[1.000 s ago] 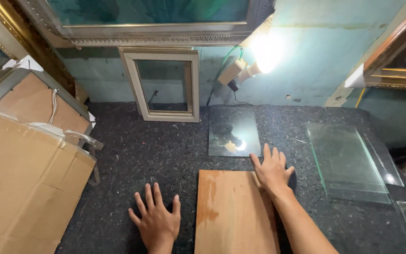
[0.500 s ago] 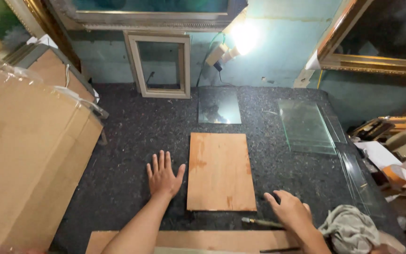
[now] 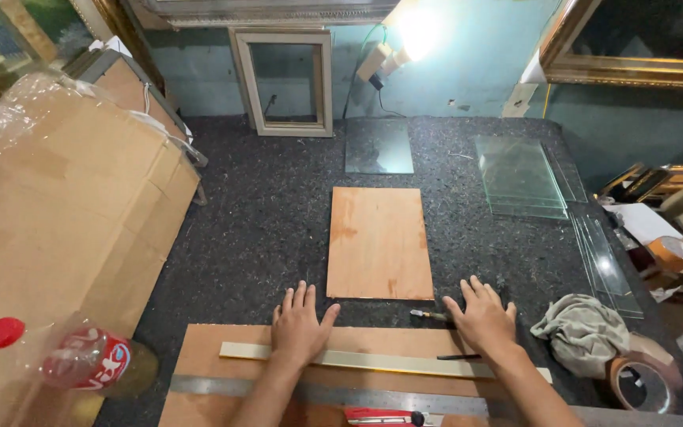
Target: Measuring, cleaning, and marking glass sheets on a workbench in preparation for cutting.
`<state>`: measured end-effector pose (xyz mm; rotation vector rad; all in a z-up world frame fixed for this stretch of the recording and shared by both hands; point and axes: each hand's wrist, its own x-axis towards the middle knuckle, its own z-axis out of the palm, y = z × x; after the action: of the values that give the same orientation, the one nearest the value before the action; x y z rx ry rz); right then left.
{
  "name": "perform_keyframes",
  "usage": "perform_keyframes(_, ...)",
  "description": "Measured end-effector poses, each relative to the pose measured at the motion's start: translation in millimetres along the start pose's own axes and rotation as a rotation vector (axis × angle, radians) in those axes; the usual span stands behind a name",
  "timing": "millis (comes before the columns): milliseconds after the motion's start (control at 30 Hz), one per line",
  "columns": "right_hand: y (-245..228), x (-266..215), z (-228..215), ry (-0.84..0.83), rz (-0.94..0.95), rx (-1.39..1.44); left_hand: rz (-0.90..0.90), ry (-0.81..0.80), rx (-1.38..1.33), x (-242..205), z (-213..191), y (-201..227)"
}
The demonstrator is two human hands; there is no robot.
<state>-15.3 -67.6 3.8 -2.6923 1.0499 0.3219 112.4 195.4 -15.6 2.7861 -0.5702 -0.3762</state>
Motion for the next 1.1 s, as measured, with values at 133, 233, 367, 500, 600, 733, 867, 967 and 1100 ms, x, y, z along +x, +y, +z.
perform_keyframes(133,-2,-7,-4,-0.022,-0.007,-0.049,-0.001,-0.017,0.002,-9,-9,0)
perform_keyframes(233,-1,-11,-5,-0.034,-0.003,-0.034,-0.012,-0.017,0.008,-15,-7,2)
perform_keyframes(367,-3,-17,-9,-0.022,0.007,0.000,-0.031,-0.029,0.000,-24,-6,8)
perform_keyframes(500,0,-19,-7,-0.035,0.013,0.015,-0.045,-0.050,0.020,-26,-11,9)
perform_keyframes(600,4,-20,-3,-0.033,-0.005,0.003,-0.074,-0.125,0.000,-27,-26,14)
perform_keyframes(733,6,-20,-4,-0.010,0.002,0.013,-0.066,-0.147,0.024,-20,-29,13)
perform_keyframes(867,8,-22,-4,-0.021,0.000,0.050,-0.114,-0.202,-0.067,-29,-54,21)
perform_keyframes(967,9,-24,-6,-0.023,-0.005,0.061,-0.146,-0.099,-0.302,-43,-74,40)
perform_keyframes(1100,18,-18,-4,-0.045,-0.034,0.073,-0.068,0.008,-0.366,-44,-65,61)
